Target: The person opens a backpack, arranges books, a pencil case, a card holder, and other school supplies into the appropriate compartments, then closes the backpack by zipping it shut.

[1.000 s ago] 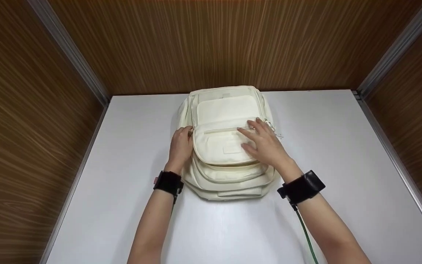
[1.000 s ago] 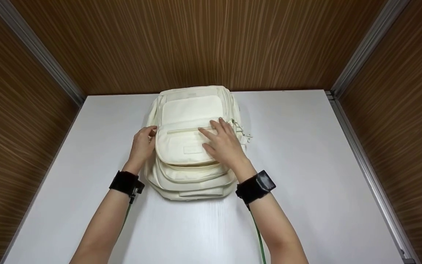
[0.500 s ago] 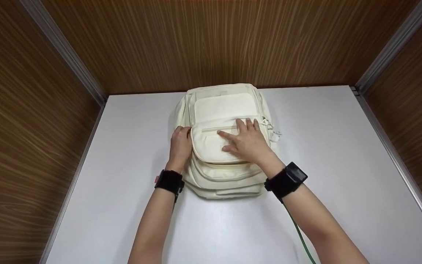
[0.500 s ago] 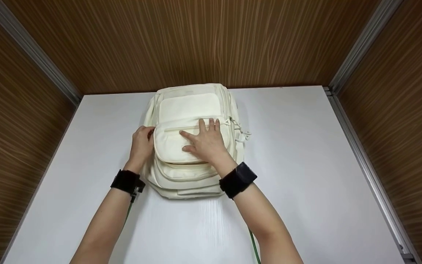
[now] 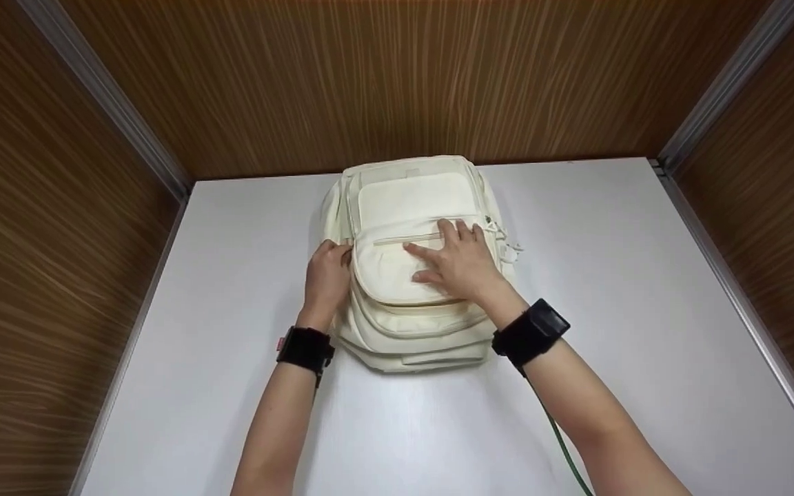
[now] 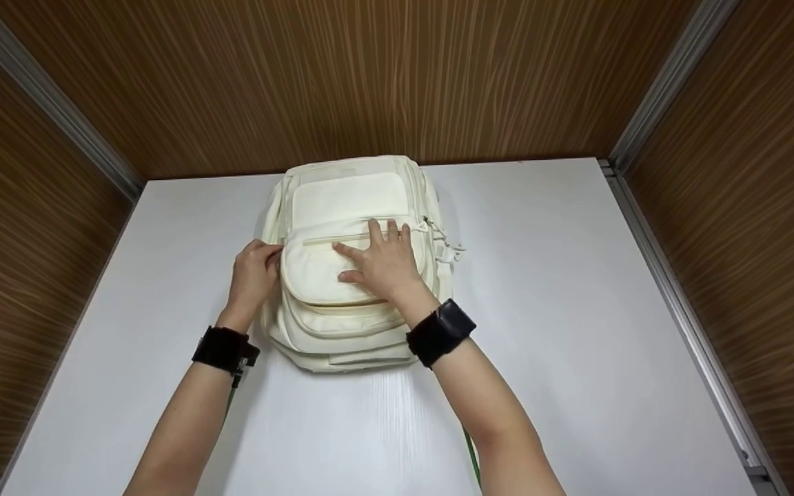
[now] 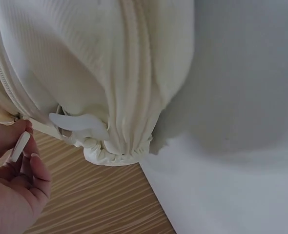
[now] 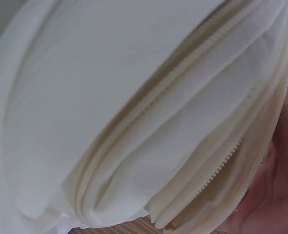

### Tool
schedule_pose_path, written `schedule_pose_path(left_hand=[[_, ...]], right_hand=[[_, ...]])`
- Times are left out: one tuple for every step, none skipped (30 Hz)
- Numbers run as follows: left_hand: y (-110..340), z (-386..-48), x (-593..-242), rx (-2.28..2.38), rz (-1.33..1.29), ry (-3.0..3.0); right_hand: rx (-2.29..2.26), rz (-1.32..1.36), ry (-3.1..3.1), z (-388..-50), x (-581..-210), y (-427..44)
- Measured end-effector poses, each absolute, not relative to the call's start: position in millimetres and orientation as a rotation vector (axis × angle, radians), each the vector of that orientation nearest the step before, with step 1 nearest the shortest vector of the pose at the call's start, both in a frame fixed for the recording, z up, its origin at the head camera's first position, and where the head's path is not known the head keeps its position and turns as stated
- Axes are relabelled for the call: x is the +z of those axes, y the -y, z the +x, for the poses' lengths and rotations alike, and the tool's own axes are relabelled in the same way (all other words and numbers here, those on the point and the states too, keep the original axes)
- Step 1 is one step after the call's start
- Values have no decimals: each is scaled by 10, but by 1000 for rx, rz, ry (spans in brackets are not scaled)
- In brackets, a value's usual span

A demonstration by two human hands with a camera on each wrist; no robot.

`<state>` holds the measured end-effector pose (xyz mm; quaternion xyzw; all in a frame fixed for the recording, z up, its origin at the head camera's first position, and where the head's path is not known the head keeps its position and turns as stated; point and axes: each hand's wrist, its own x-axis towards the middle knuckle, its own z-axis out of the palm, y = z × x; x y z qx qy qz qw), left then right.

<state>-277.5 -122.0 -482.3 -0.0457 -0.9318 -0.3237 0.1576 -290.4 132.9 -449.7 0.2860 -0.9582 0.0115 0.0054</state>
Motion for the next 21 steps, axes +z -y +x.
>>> schedule_pose_path(left_hand=[[1231, -2763, -4818, -901, -140, 2668], [1239, -2749, -4811, -881, -153, 2667], [1244, -2733, -4803, -861, -168, 2664], [1246, -2716, -4793, -839, -184, 2664], [1247, -2699, -4781, -817, -199, 2663], [1247, -2678, -4767, -801, -214, 2667], [1248, -2653, -4749, -789, -225, 2675], [1249, -2626, -4728, -778, -236, 2684], [1250, -2600, -4709, -769, -245, 2698], [1250, -2574, -4687, -766, -251, 2717], [1250, -2546, -4661, -771, -262, 2739], [1252, -2521, -4636, -781, -274, 2762], [1254, -2497, -4611, -796, -283, 2785], [1256, -2475, -4588, -810, -289, 2809], [1259, -2453, -4566, -825, -292, 2836], [1262, -2432, -4547, -839, -293, 2861], [1265, -2411, -4530, -847, -289, 2886], [1268, -2391, -4518, -852, -278, 2908], [1269, -2369, -4506, -861, -266, 2927], [1269, -2347, -4498, -867, -257, 2946], [1268, -2325, -4490, -872, -250, 2961]], right_hand=[[42, 898, 3001, -2906, -4493, -1325], [41, 901, 3000, -2906, -4491, -1322], [37, 904, 2997, -2908, -4490, -1322], [35, 907, 2996, -2909, -4486, -1323], [31, 910, 2993, -2911, -4481, -1324], [27, 913, 2993, -2913, -4477, -1327], [24, 914, 2995, -2913, -4472, -1331], [23, 915, 2995, -2914, -4469, -1335], [23, 916, 2994, -2914, -4466, -1340], [25, 916, 2996, -2913, -4462, -1347], [26, 914, 2998, -2911, -4459, -1354], [30, 910, 2999, -2910, -4456, -1360], [38, 908, 3000, -2908, -4453, -1366], [48, 906, 3001, -2907, -4452, -1369], [56, 906, 2999, -2907, -4452, -1371], [68, 906, 3000, -2905, -4452, -1372], [80, 907, 2999, -2904, -4453, -1372], [88, 910, 2995, -2900, -4456, -1370], [94, 915, 2992, -2897, -4460, -1369], [95, 917, 2988, -2896, -4466, -1367], [93, 918, 2983, -2894, -4471, -1365]])
